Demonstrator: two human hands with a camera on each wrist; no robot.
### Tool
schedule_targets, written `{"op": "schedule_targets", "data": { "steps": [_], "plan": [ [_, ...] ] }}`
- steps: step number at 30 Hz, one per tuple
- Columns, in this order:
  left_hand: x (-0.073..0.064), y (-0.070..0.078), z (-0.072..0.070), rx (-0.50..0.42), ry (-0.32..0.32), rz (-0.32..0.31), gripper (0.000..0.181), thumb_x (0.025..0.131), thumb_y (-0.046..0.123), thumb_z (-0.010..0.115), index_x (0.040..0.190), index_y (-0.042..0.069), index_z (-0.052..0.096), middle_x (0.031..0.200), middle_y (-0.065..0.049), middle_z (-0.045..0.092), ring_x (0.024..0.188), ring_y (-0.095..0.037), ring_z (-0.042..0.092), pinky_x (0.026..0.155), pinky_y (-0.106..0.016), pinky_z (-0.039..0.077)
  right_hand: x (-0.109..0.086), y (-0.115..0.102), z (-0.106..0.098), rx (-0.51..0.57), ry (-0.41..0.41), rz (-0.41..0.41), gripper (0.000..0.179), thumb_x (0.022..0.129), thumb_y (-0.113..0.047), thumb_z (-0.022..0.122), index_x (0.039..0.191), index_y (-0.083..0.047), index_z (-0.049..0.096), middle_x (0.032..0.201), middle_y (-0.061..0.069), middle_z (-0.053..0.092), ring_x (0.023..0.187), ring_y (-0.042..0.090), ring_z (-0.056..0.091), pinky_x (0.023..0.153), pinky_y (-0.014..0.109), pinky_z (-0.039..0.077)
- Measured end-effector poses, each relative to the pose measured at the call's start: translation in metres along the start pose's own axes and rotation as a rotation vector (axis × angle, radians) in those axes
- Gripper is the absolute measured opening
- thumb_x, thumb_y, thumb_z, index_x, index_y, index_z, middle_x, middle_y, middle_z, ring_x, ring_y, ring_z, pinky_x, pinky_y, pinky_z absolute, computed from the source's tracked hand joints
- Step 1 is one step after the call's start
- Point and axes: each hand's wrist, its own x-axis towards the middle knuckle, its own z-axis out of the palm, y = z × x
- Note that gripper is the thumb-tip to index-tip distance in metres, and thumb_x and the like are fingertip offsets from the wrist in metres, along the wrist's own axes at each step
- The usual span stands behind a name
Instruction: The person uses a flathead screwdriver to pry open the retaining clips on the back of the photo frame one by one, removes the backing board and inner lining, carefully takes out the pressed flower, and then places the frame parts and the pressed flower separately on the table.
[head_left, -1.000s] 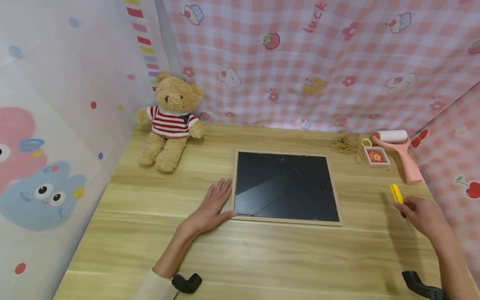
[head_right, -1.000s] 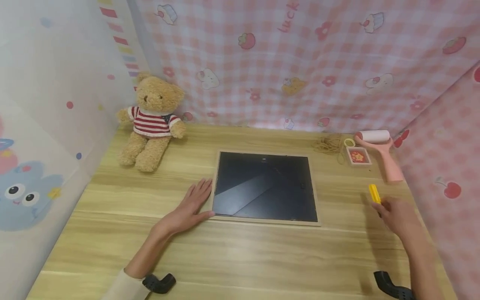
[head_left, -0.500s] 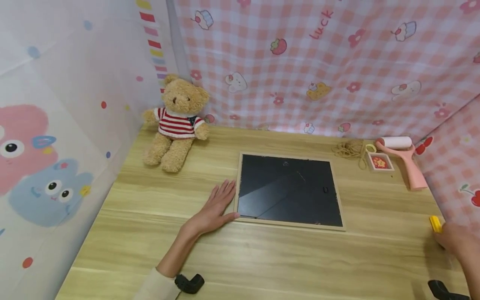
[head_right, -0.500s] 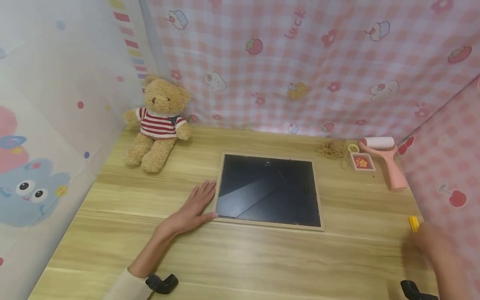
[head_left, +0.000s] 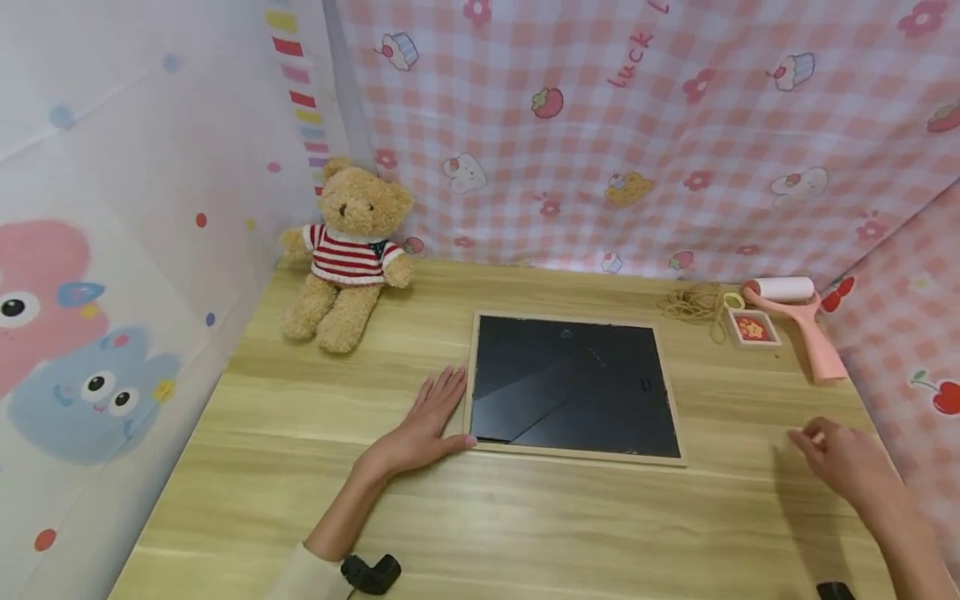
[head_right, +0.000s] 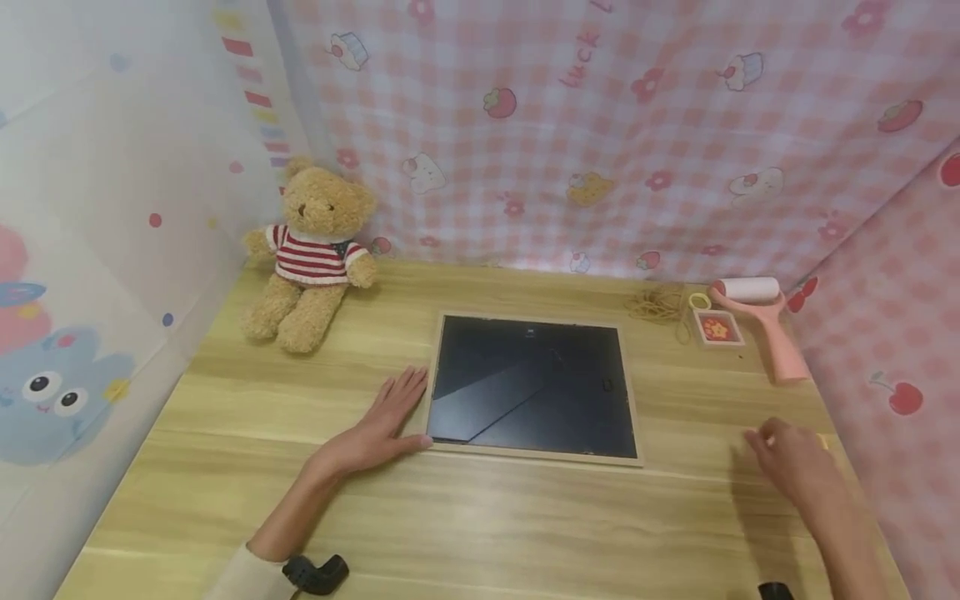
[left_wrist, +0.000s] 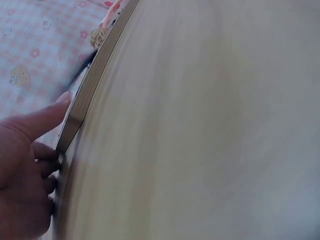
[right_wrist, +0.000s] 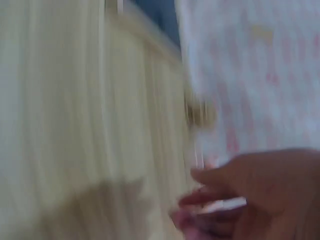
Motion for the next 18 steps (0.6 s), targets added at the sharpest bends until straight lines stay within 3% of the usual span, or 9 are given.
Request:
{"op": "schedule_targets", "data": {
  "steps": [2,4,7,9,12,15,18],
  "plan": [
    [0.005,-0.005,-0.005,-0.039,-0.054,0.002,0.11,0.102,0.041,0.077,0.175,0.001,0.005,0.185,-0.018,-0.001,0.172,-0.037,-0.008,0.137,-0.055,-0.01,-0.006,-0.036,0.016,0.197,-0.02,-0.129,0.032,0.114,-0.015,0.058,0.092,0.005,0.069,0.071,0.009,0.071,0.062,0.019,0.066,0.058,0.037,0.056],
    [0.014,-0.011,-0.013,-0.082,-0.11,-0.004,0.119,0.099,0.049,0.08,0.177,0.006,0.001,0.185,-0.018,-0.003,0.172,-0.038,-0.008,0.137,-0.06,-0.005,-0.013,-0.068,0.035,0.469,-0.157,-0.212,0.031,0.116,-0.016,0.055,0.099,0.004,0.072,0.075,0.001,0.071,0.064,0.008,0.065,0.057,0.027,0.055],
    [0.038,-0.023,-0.028,-0.159,-0.166,-0.004,0.125,0.095,0.054,0.083,0.178,0.012,-0.001,0.186,-0.015,-0.003,0.172,-0.036,-0.005,0.138,-0.06,0.001,-0.025,-0.108,0.066,0.846,-0.37,-0.355,0.028,0.116,-0.01,0.053,0.111,0.013,0.069,0.081,0.006,0.074,0.067,0.006,0.069,0.056,0.023,0.057],
    [0.057,-0.028,-0.039,-0.198,-0.187,0.005,0.123,0.097,0.051,0.082,0.178,0.014,-0.002,0.186,-0.014,-0.004,0.172,-0.034,-0.004,0.138,-0.058,0.005,-0.032,-0.138,0.079,1.023,-0.524,-0.359,0.034,0.117,-0.01,0.049,0.125,0.021,0.06,0.09,0.012,0.076,0.071,0.009,0.073,0.057,0.023,0.058],
    [0.084,-0.028,-0.054,-0.222,-0.172,0.014,0.116,0.101,0.046,0.079,0.178,0.012,-0.001,0.185,-0.016,-0.007,0.172,-0.035,-0.004,0.139,-0.057,0.005,-0.037,-0.171,0.098,1.2,-0.644,-0.34,0.044,0.118,-0.014,0.047,0.141,0.024,0.049,0.099,0.014,0.077,0.075,0.01,0.074,0.059,0.019,0.055],
    [0.103,-0.022,-0.062,-0.207,-0.136,-0.005,0.106,0.108,0.049,0.068,0.177,0.008,0.0,0.185,-0.018,-0.008,0.172,-0.037,-0.006,0.138,-0.059,0.007,-0.04,-0.192,0.111,1.295,-0.668,-0.26,0.054,0.119,-0.02,0.049,0.153,0.02,0.039,0.107,0.014,0.078,0.079,0.011,0.075,0.062,0.018,0.055],
    [0.118,-0.018,-0.06,-0.179,-0.089,-0.017,0.094,0.113,0.052,0.056,0.177,0.005,0.005,0.185,-0.021,-0.001,0.172,-0.039,-0.002,0.138,-0.06,0.007,-0.04,-0.202,0.12,1.327,-0.62,-0.201,0.058,0.118,-0.022,0.052,0.155,0.018,0.034,0.111,0.014,0.078,0.08,0.012,0.075,0.062,0.018,0.055]
  ]
}}
